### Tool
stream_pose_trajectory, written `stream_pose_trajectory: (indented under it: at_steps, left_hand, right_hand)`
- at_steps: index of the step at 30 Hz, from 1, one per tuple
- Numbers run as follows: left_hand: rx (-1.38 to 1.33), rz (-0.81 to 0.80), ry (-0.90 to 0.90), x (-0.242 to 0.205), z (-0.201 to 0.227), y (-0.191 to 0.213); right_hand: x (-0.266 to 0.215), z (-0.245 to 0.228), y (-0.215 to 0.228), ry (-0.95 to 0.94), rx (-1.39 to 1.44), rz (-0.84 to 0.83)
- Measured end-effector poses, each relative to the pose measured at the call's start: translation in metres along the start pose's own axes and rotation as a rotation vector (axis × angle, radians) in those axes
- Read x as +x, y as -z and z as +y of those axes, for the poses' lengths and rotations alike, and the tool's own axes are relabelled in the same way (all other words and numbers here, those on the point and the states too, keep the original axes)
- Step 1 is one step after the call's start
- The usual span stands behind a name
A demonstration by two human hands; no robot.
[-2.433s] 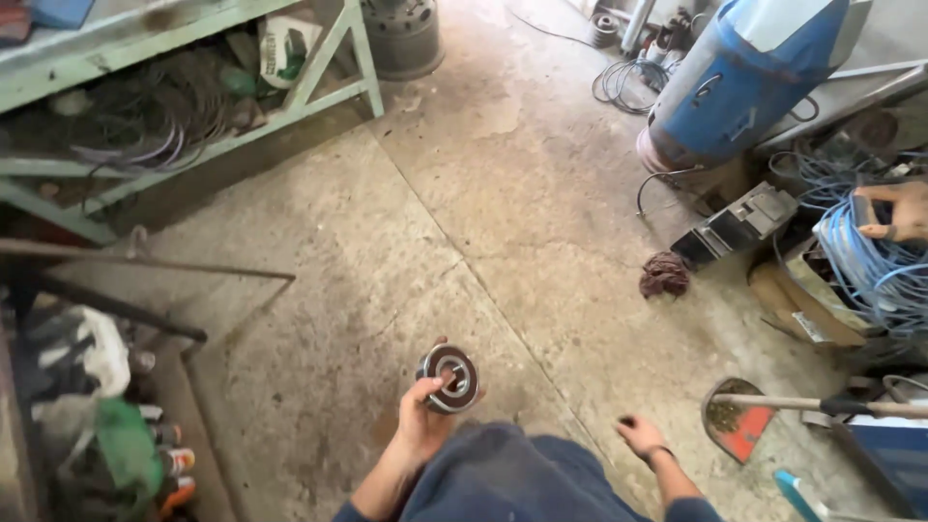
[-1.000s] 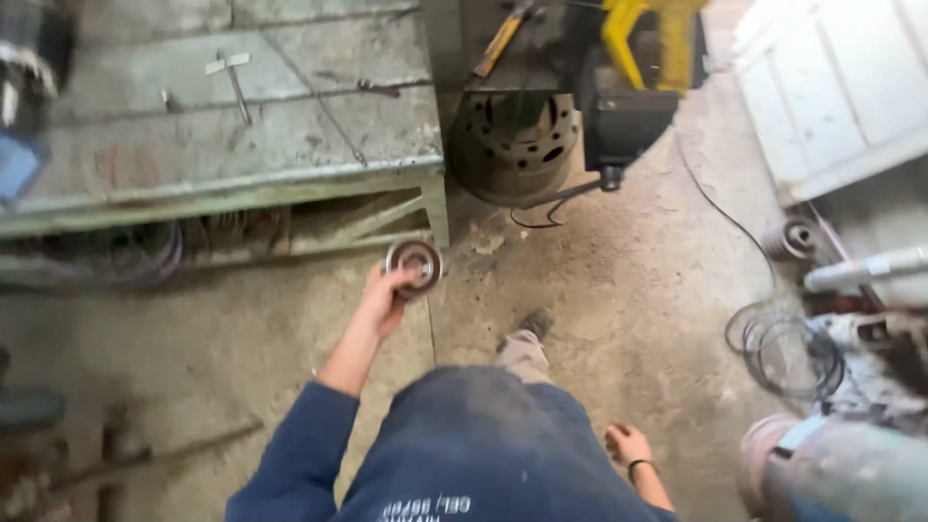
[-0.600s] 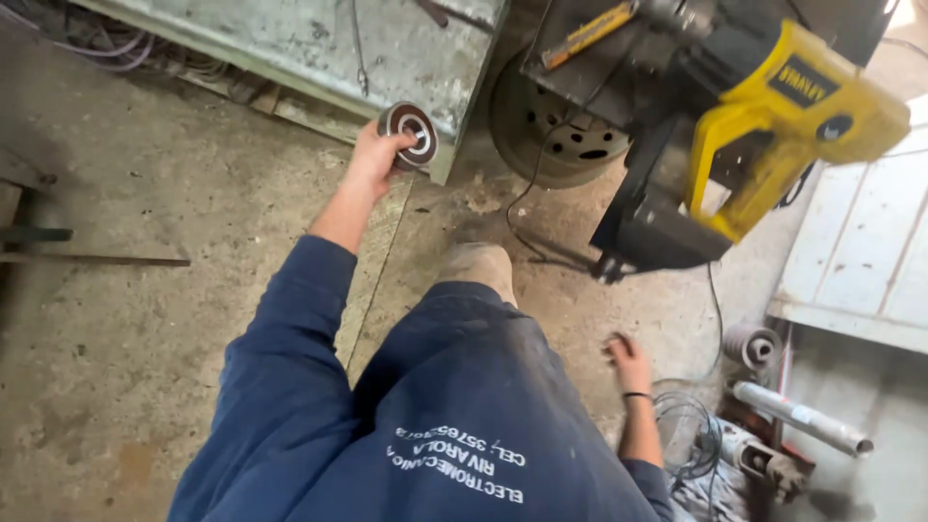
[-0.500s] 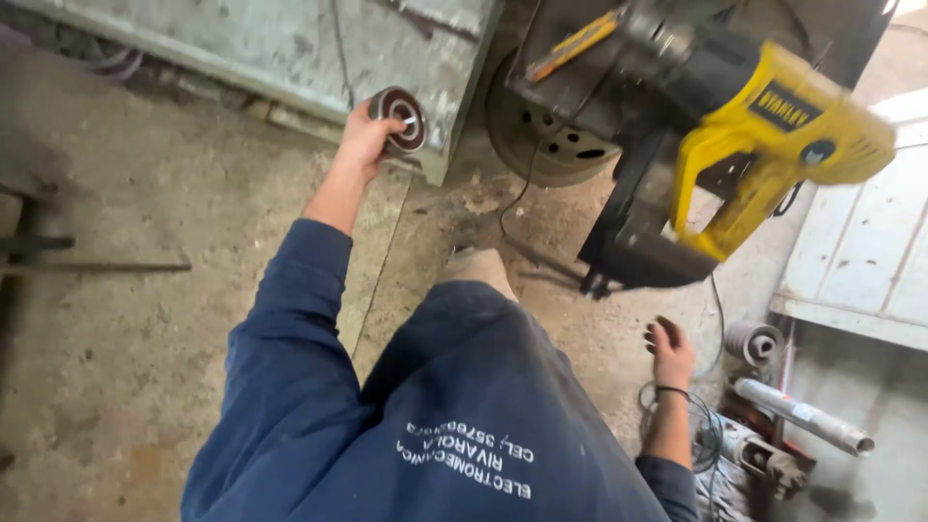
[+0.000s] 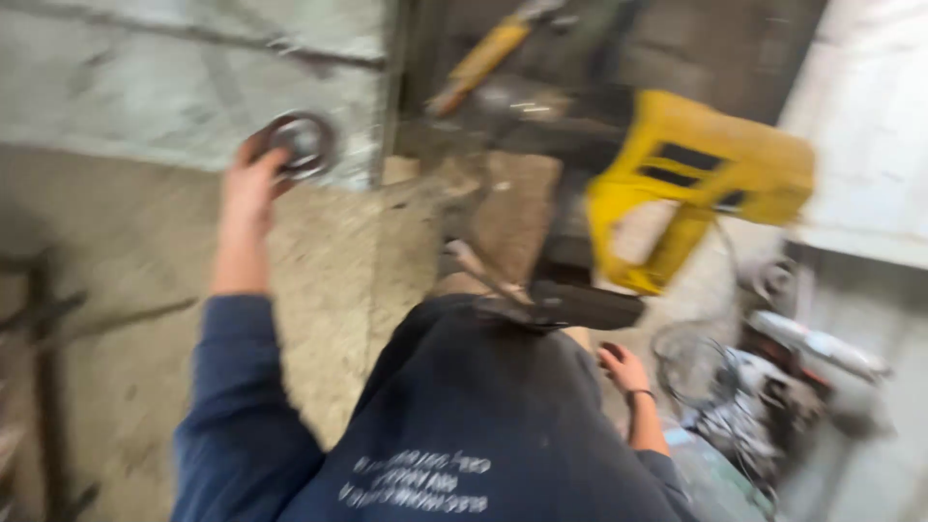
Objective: The person opens a box to retrieve a bearing, unwraps it, and attempts to fit it onto the shaft of a blue electric motor. After removing the bearing, they place it on a workbench and then secure it in a bench vise using a wrench.
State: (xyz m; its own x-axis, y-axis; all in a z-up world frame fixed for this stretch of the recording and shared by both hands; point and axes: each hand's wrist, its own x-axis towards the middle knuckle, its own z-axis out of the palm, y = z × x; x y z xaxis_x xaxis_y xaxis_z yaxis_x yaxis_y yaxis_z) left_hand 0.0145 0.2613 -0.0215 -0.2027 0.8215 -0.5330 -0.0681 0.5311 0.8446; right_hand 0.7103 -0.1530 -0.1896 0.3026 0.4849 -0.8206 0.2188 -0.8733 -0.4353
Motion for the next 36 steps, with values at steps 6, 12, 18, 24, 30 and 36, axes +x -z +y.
stream_pose_trajectory:
  at_steps: [6, 12, 18, 24, 30, 36]
  left_hand:
    - [-0.145, 0.163, -0.157, 0.009, -0.051, -0.02]
    - [-0.1, 0.43, -0.396, -0.08, -0.082, -0.106]
    - [0.088, 0.07, -0.301, -0.216, -0.14, -0.206]
    - [0.092, 0.017, 0.287, -0.273, -0.294, -0.183]
    - [0.083, 0.172, 0.626, -0.283, -0.345, -0.19]
    - [-0.123, 0.228, 0.295, -0.297, -0.331, -0.24]
  right_hand:
    - [0.015, -0.03, 0.083, 0.12, 0.031, -0.038]
    - [0.071, -0.035, 0.205, 0.416, -0.008, 0.033]
    - [0.144, -0.093, 0.286, 0.398, 0.237, 0.005]
    - [0.144, -0.301, 0.325, 0.847, 0.386, 0.135]
    - [0.069, -0.517, 0.32, 1.098, 0.353, 0.02]
    - [0.102, -0.698, 0.349, 1.41, -0.385, 0.457]
